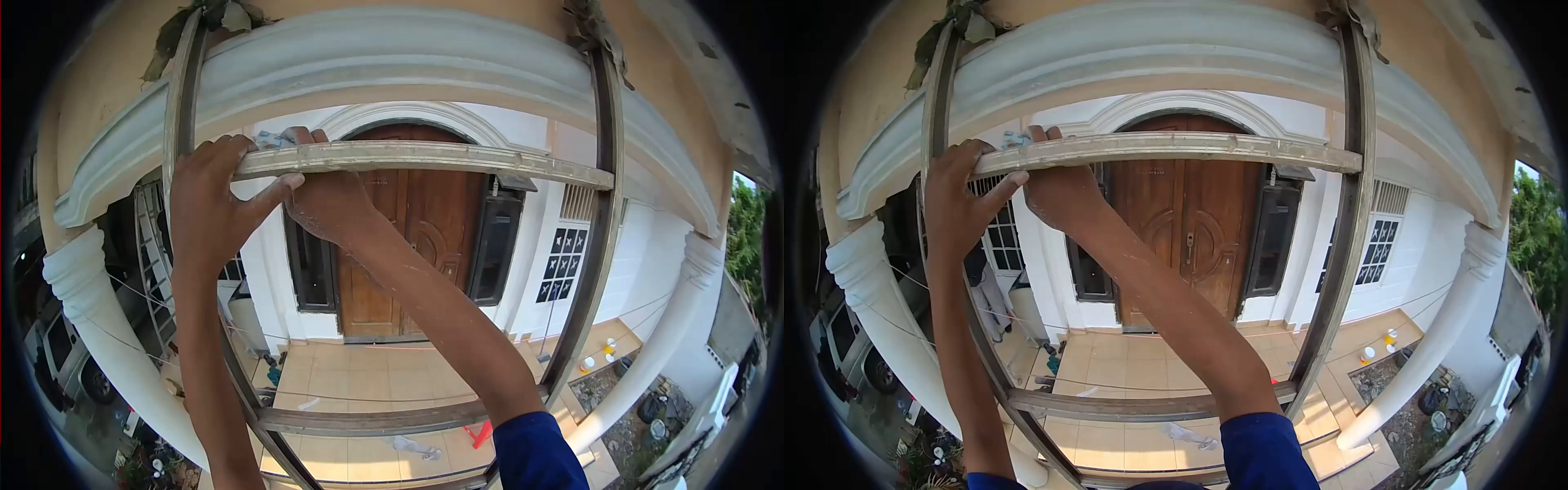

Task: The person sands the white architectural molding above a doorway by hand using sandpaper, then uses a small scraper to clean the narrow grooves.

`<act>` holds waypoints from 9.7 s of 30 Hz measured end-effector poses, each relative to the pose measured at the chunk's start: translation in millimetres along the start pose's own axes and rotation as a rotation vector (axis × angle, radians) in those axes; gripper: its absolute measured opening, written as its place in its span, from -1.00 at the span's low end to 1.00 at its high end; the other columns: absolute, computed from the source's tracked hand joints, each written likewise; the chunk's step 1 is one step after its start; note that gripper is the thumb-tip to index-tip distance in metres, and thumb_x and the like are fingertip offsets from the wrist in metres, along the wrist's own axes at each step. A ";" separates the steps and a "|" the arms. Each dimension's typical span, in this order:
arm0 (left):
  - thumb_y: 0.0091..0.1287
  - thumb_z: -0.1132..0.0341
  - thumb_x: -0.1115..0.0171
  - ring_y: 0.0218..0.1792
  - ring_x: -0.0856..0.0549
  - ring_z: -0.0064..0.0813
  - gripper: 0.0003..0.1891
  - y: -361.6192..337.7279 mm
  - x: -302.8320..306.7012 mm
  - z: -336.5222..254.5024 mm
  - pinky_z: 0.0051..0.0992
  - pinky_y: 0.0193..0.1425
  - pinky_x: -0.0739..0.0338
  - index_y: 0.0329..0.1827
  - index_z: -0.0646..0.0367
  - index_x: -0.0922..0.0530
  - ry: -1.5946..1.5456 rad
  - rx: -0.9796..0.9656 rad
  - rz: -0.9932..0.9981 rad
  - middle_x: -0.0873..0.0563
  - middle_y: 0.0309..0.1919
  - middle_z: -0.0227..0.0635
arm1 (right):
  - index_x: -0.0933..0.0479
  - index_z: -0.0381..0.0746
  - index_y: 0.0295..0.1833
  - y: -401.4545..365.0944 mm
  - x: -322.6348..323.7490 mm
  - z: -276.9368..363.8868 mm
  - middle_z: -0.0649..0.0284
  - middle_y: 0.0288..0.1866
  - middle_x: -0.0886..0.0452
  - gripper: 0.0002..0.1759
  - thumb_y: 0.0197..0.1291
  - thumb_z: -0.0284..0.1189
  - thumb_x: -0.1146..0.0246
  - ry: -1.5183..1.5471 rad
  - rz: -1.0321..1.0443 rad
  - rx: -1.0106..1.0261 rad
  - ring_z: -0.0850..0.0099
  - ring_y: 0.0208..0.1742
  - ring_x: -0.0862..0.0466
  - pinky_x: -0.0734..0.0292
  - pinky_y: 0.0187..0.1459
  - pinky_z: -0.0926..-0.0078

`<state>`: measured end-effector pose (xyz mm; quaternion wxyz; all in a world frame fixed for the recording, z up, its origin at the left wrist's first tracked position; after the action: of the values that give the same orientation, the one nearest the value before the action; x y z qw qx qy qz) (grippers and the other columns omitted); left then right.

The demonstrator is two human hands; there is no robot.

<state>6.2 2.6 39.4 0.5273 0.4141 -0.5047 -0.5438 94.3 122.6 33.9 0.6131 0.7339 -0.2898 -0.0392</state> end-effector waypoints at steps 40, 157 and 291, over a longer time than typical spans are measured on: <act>0.03 0.28 -0.45 -0.15 -0.61 -0.14 -0.60 -7.2 2.2 14.2 -0.22 0.05 -0.42 -0.11 0.24 -0.54 -0.129 -0.092 -0.047 -0.65 -0.25 -0.17 | -0.60 0.35 0.11 71.2 148.4 -67.9 0.52 0.51 -0.24 -0.67 0.24 -0.16 -0.15 -1.112 0.370 0.829 0.41 0.57 -0.10 0.02 0.59 0.14; 0.05 0.38 -0.37 -0.10 -0.60 -0.22 -0.70 -8.6 8.6 11.9 -0.23 0.15 -0.39 -0.15 0.26 -0.56 -0.141 -0.038 -0.013 -0.63 -0.27 -0.17 | -0.52 0.16 0.25 114.2 15.6 19.3 0.34 0.27 -0.44 -0.58 0.27 -0.20 -0.14 -0.911 0.180 1.049 0.31 0.41 -0.34 -0.07 0.51 -0.01; 0.05 0.40 -0.43 0.30 -0.41 0.08 -0.43 -11.5 -1.7 12.4 -0.05 0.49 -0.13 0.16 0.27 -0.45 -0.059 0.129 0.153 -0.55 0.13 0.01 | -0.48 -0.33 0.22 -23.4 346.8 -23.5 0.04 0.15 -0.62 -0.65 0.34 -0.57 -0.09 -0.434 -0.079 -0.222 0.24 0.13 -0.65 -0.46 0.19 0.33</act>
<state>-7.5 5.0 29.8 0.5243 0.3911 -0.5842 -0.4805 400.4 -19.1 121.4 0.6113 0.6471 -0.3798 -0.2516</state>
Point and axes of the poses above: each hand's wrist, its own y-axis towards the middle knuckle, its own x-axis out of the back of the hand, z = x × y, the point moved 4 cm from there along y, towards the middle knuckle
